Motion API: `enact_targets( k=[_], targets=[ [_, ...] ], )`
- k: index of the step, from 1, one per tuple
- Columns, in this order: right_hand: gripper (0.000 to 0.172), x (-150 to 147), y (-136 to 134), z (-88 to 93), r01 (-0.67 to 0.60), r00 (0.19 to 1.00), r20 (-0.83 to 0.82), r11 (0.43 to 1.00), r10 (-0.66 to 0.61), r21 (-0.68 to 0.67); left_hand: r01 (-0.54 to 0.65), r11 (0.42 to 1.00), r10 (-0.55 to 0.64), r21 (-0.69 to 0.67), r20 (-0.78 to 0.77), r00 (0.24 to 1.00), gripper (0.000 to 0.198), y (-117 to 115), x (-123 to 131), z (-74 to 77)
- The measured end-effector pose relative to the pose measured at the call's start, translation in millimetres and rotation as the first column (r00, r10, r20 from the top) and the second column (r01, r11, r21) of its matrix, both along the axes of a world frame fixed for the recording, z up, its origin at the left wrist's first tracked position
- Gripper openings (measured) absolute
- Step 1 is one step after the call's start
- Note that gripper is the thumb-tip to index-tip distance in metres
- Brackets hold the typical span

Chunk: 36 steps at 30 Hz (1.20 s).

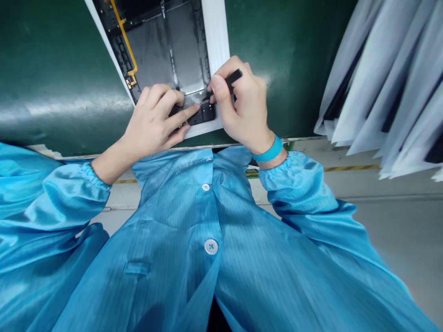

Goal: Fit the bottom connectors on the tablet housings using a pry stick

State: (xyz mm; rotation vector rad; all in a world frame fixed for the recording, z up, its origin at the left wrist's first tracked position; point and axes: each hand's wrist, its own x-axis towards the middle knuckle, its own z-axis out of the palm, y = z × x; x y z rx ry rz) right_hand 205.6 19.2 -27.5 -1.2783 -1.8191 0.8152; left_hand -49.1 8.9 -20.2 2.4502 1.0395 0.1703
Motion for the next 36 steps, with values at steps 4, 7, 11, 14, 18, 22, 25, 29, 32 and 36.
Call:
enact_targets(
  k=[4,7,11,14,18,22,25,29,32,36],
  targets=[
    [0.052,4,-1,1.7,0.007,1.000,0.024,0.999,-0.006,-0.049,0.013,1.000,-0.014,-0.018,-0.032,0.999,0.054,4,1,4.0],
    [0.050,9,0,2.3,-0.037,0.999,0.008,0.996,0.037,-0.082,0.049,0.999,-0.050,-0.014,-0.039,0.998,0.053,10,0,8.2],
    [0.044,11,6,5.4,-0.124,0.992,0.026,0.985,0.128,-0.118,0.093,0.996,-0.092,0.014,-0.028,0.995,0.053,15,-4,9.9],
    [0.039,11,9,8.5,-0.187,0.974,0.114,0.978,0.197,-0.093,0.076,0.997,-0.076,0.022,-0.009,0.997,0.054,13,-8,8.3],
    [0.041,12,8,7.2,-0.212,0.953,0.215,0.977,0.214,-0.034,0.082,0.996,-0.081,0.027,-0.025,0.996,0.055,10,-8,7.3],
    [0.047,12,4,4.5,-0.154,0.980,0.123,0.987,0.158,-0.043,0.060,0.998,-0.060,0.013,-0.032,0.998,0.056,5,-8,7.1],
    [0.048,10,1,5.2,-0.096,0.995,0.024,0.991,0.099,-0.089,0.046,0.998,-0.045,0.033,-0.037,0.998,0.060,1,-11,5.5],
    [0.052,6,-1,4.6,-0.098,0.995,-0.010,0.990,0.097,-0.103,0.077,0.995,-0.074,0.062,-0.037,0.997,0.056,-3,-15,6.5],
    [0.054,6,-1,2.3,-0.108,0.994,0.011,0.988,0.110,-0.114,0.079,0.994,-0.077,0.069,-0.035,0.996,0.053,-3,-14,10.3],
    [0.053,5,1,-0.2,-0.125,0.992,0.002,0.984,0.126,-0.123,0.060,0.996,-0.057,0.067,-0.043,0.997,0.054,-3,-13,12.9]
  ],
)
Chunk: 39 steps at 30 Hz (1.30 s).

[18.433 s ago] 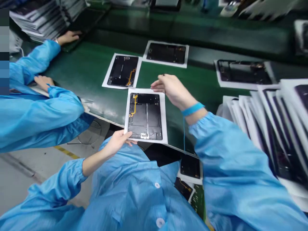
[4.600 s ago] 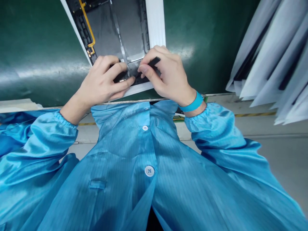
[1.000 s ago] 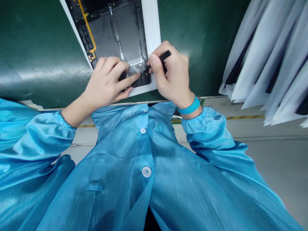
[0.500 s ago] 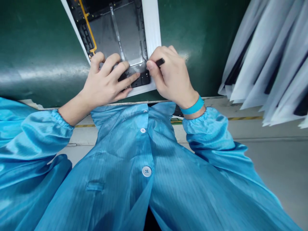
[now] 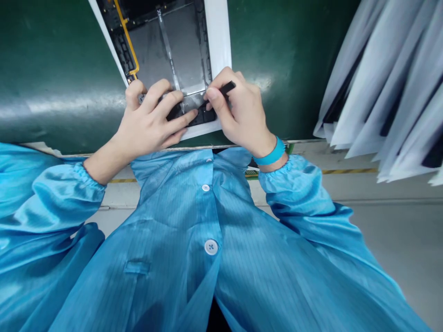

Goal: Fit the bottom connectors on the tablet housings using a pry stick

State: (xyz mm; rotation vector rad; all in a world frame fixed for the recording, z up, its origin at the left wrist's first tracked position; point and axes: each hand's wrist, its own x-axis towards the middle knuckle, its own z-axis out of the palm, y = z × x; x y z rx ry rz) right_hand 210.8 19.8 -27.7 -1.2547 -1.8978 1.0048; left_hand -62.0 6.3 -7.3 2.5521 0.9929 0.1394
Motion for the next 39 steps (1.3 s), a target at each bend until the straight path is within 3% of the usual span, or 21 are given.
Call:
enact_targets(
  k=[8,16,29,39],
  targets=[
    [0.044,0,0,2.5,-0.041,0.999,-0.004,0.999,0.041,0.025,-0.036,0.999,0.036,-0.010,0.003,0.999,0.059,-8,-3,-9.5],
    [0.041,-2,1,-2.1,-0.053,0.999,-0.001,0.997,0.053,0.055,-0.162,0.972,0.149,-0.170,-0.088,0.985,0.050,-7,10,-5.3],
    [0.050,0,0,-0.9,-0.024,0.999,0.025,0.999,0.025,-0.049,-0.222,0.972,0.222,-0.072,-0.010,0.975,0.058,-24,11,-8.3],
    [0.049,1,-2,-2.3,-0.014,0.999,0.039,1.000,0.014,-0.004,-0.228,0.969,0.226,-0.096,-0.032,0.974,0.055,-21,15,-2.3]
  ],
)
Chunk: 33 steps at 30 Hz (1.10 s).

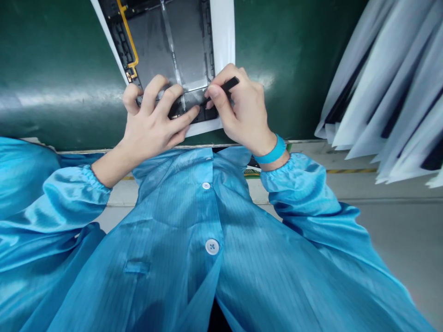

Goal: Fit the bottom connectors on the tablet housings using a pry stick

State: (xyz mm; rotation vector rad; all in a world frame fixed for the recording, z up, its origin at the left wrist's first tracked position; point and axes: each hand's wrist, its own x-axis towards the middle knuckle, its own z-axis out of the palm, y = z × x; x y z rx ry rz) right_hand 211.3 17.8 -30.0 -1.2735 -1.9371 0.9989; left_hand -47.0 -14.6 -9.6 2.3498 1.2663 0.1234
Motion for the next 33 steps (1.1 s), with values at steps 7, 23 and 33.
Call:
enact_targets(
  k=[7,23,33],
  targets=[
    [0.042,-2,1,0.7,-0.047,0.997,0.069,0.994,0.040,0.099,-0.020,0.999,0.020,-0.047,0.006,1.000,0.050,5,4,1.0],
    [0.049,-2,1,4.2,-0.030,1.000,-0.002,0.999,0.030,-0.013,-0.052,0.995,0.051,-0.088,-0.016,0.999,0.052,6,-5,-2.9],
    [0.045,-3,2,3.9,-0.079,0.997,0.012,0.996,0.078,0.036,-0.029,0.999,0.030,-0.017,0.072,0.997,0.053,5,-9,-14.4]
  ],
)
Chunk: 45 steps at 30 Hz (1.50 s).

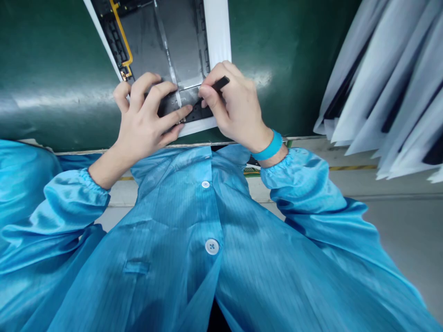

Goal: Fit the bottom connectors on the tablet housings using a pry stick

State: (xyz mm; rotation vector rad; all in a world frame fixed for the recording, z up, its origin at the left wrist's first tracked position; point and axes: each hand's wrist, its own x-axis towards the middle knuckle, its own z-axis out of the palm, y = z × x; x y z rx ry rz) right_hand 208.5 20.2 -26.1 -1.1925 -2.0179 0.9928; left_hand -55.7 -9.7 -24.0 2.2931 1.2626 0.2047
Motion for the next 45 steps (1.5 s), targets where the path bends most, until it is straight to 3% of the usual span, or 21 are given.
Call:
enact_targets(
  k=[5,8,15,21,26,33,40,45],
  targets=[
    [0.049,-4,0,-10.5,-0.084,0.988,0.136,0.987,0.066,0.135,0.023,1.000,-0.023,0.005,-0.023,0.999,0.054,-1,2,5.6],
    [0.050,-5,-1,-13.6,-0.101,0.990,0.116,0.978,0.081,0.184,0.044,0.999,-0.044,0.004,-0.043,0.998,0.053,-2,4,9.5],
    [0.041,0,-3,-2.1,0.100,0.993,-0.058,0.995,-0.101,-0.014,0.049,0.996,-0.050,-0.077,-0.016,0.999,0.057,6,10,13.0],
    [0.038,-2,-1,-4.9,0.068,0.995,-0.068,0.998,-0.068,0.008,0.064,0.996,-0.065,-0.058,-0.021,0.998,0.055,7,8,10.3],
    [0.046,-2,1,-2.1,0.009,1.000,-0.011,1.000,-0.009,0.010,0.147,0.989,-0.146,0.023,-0.059,0.988,0.058,10,4,5.8],
    [0.043,0,-2,-3.0,0.062,0.996,-0.074,0.997,-0.059,0.036,0.256,0.963,-0.245,0.089,-0.119,0.962,0.061,20,1,10.8],
    [0.036,0,-4,-1.0,0.070,0.996,-0.053,0.997,-0.068,0.026,0.325,0.946,-0.323,0.003,-0.107,0.940,0.060,35,5,27.6],
    [0.032,0,-4,0.0,0.054,0.999,-0.002,0.998,-0.053,0.033,0.314,0.946,-0.319,-0.077,-0.054,0.946,0.058,45,2,30.1]
  ],
)
